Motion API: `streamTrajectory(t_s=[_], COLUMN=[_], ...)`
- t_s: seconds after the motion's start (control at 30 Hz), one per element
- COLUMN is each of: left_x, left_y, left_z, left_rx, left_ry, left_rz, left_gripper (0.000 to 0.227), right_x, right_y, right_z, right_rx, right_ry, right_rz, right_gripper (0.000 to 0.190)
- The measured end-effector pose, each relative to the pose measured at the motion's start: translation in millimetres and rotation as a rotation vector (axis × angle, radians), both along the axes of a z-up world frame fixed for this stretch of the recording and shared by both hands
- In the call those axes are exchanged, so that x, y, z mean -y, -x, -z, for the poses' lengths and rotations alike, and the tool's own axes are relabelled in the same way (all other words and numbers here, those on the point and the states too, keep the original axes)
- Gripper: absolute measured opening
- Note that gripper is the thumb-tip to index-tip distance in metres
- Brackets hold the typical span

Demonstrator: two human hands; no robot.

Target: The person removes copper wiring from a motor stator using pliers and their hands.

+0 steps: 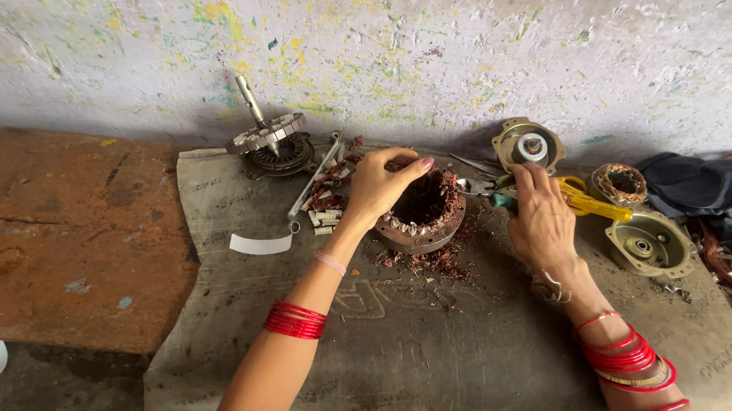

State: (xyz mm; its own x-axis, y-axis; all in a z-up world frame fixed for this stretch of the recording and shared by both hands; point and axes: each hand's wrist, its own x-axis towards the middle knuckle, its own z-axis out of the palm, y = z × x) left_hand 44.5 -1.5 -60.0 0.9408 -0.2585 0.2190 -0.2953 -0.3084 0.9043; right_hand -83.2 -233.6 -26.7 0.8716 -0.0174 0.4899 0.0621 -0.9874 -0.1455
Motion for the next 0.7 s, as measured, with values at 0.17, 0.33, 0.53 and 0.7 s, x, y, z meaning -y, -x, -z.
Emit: streamTrajectory(t_s=[0.17, 0.33, 0.53, 0.7], left_x=[-0.1, -2.3, -2.6, -3.9], left_y=[-3.1, -2.1, 1.4, 1.7], left_z=[8.0, 5.1, -0.8, -1.9], left_rx=[0.159, 0.079, 0.089, 0.108], left_ry=[0.019, 0.008, 0.033, 0.005], left_rz=[-0.043, -0.007, -0.016, -0.015], left_gripper=[0.065, 0.062, 0.062, 0.059], right_x=[0.0, 1.7, 5.3, 7.6], right_y=[1.0, 1.0, 1.1, 0.4], right_z=[-2.7, -1.2, -0.3, -4.6], right_rx=[-0.005, -0.038, -0.021, -0.074], right_ry=[0.01, -0.012, -0.003, -0.006], right_rz=[-0.03, -0.046, -0.081, -0.069], right_gripper=[0.071, 0.063, 0.041, 0.031])
